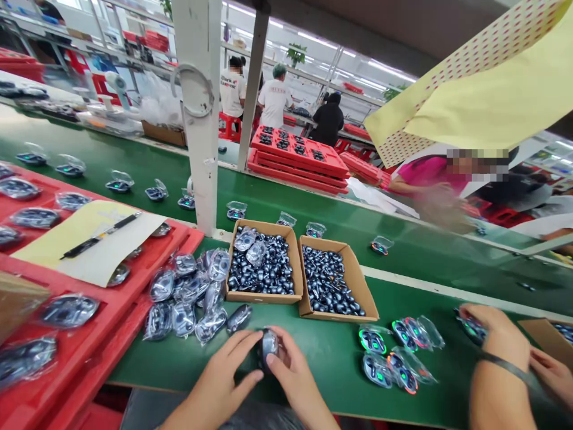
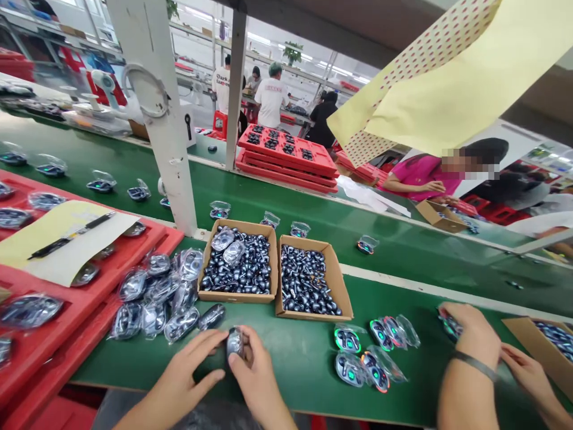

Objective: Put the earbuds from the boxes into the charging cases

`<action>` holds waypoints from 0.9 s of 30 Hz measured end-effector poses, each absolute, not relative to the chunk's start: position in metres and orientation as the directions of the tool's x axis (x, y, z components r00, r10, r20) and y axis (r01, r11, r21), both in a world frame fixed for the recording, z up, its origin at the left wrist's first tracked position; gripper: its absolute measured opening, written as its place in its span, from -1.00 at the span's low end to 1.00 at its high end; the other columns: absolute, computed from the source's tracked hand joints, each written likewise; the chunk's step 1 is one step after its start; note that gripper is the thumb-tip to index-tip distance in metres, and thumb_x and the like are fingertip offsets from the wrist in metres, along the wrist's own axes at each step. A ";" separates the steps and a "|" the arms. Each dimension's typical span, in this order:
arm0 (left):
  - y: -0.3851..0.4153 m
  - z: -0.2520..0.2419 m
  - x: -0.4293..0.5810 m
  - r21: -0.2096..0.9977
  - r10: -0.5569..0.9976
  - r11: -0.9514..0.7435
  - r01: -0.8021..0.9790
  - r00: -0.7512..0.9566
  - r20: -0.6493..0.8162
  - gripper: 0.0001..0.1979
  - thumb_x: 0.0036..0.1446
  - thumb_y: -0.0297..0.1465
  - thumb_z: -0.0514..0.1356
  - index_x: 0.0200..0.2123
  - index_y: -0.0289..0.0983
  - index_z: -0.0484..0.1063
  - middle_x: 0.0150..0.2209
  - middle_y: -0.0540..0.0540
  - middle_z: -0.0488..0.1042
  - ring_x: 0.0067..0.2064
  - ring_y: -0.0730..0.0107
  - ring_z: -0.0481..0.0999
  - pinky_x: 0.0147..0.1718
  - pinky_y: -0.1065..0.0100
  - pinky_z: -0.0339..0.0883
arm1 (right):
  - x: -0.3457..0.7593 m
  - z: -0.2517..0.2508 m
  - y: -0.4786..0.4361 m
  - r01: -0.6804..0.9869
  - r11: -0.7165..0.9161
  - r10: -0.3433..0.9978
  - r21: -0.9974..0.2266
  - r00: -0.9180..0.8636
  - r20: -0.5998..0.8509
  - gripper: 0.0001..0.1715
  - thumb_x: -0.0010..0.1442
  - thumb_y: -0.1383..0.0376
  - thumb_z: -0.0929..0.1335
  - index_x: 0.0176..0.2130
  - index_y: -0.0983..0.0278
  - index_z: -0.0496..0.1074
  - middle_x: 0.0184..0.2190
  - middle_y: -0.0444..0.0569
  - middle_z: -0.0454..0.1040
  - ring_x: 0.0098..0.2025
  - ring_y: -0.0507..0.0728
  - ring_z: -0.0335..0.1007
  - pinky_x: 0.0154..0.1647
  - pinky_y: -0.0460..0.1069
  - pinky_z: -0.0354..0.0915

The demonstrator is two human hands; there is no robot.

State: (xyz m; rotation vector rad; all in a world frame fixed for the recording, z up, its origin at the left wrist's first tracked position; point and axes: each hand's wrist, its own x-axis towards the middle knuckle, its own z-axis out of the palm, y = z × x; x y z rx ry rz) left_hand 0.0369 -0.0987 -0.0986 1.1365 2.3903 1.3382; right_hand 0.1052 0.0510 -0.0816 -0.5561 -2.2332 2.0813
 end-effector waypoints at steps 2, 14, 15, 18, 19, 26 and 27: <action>-0.080 -0.090 0.034 0.905 0.735 0.221 0.364 -0.672 0.091 -0.45 0.01 -0.48 0.12 0.10 -0.16 0.10 0.01 -0.13 0.28 -0.07 0.34 0.36 -0.13 0.37 0.34 | 0.102 -0.075 0.059 0.245 -0.117 0.286 -0.963 -0.920 -0.269 -0.53 0.01 0.32 0.24 -0.03 0.25 0.29 -0.03 0.01 0.36 0.00 0.14 0.27 0.04 0.05 0.15; -0.038 -0.078 0.026 0.991 0.865 -0.023 0.130 -0.494 0.085 -0.48 -0.19 -0.67 0.10 -0.10 -0.18 0.31 -0.21 -0.06 0.30 -0.17 0.33 0.31 -0.21 0.33 0.26 | 0.105 -0.038 0.090 0.307 0.457 0.236 -0.835 -0.947 -0.218 -0.46 -0.24 0.56 0.16 -0.21 0.29 0.35 -0.43 -0.11 0.44 -0.40 0.05 0.34 -0.34 -0.11 0.24; -0.036 -0.082 0.027 0.993 0.860 -0.040 0.107 -0.503 0.089 -0.52 -0.16 -0.65 0.10 -0.11 -0.20 0.32 -0.23 -0.07 0.30 -0.19 0.34 0.32 -0.23 0.34 0.26 | 0.106 -0.041 0.092 0.313 0.481 0.255 -0.819 -0.944 -0.210 -0.47 -0.24 0.56 0.16 -0.23 0.30 0.36 -0.44 -0.11 0.44 -0.40 0.05 0.34 -0.34 -0.11 0.23; -0.032 -0.094 0.031 0.997 0.824 -0.072 0.025 -0.561 0.074 -0.60 -0.12 -0.66 0.01 -0.19 -0.25 0.38 -0.31 -0.07 0.31 -0.26 0.38 0.35 -0.32 0.38 0.27 | 0.108 -0.056 0.097 0.326 0.464 0.287 -0.824 -0.935 -0.208 -0.56 -0.13 0.54 0.10 -0.33 0.32 0.40 -0.50 -0.09 0.44 -0.43 0.05 0.35 -0.36 -0.11 0.24; -0.030 -0.098 0.032 0.997 0.813 -0.071 0.028 -0.578 0.074 -0.59 -0.12 -0.68 -0.03 -0.22 -0.25 0.40 -0.32 -0.07 0.32 -0.27 0.39 0.35 -0.31 0.38 0.27 | 0.108 -0.062 0.097 0.323 0.457 0.304 -0.828 -0.932 -0.196 -0.56 -0.09 0.53 0.09 -0.33 0.32 0.41 -0.49 -0.08 0.46 -0.42 0.06 0.37 -0.36 -0.10 0.26; -0.011 -0.104 0.042 0.981 0.561 0.106 0.160 -0.824 0.074 -0.59 0.03 -0.62 -0.13 -0.13 -0.26 0.36 -0.26 -0.12 0.36 -0.21 0.35 0.38 -0.19 0.27 0.30 | 0.105 -0.094 0.071 0.354 0.377 0.609 -0.856 -0.791 -0.059 -0.59 0.17 0.29 0.12 -0.01 0.32 0.25 -0.09 0.07 0.41 -0.09 0.12 0.35 -0.11 -0.01 0.28; -0.012 -0.102 0.042 0.975 0.553 0.143 0.169 -0.831 0.063 -0.59 0.07 -0.60 -0.13 -0.08 -0.25 0.32 -0.22 -0.13 0.35 -0.17 0.34 0.37 -0.15 0.26 0.29 | 0.104 -0.093 0.069 0.360 0.349 0.642 -0.865 -0.765 -0.060 -0.59 0.18 0.24 0.13 -0.02 0.32 0.26 -0.08 0.08 0.40 -0.07 0.12 0.34 -0.09 0.00 0.27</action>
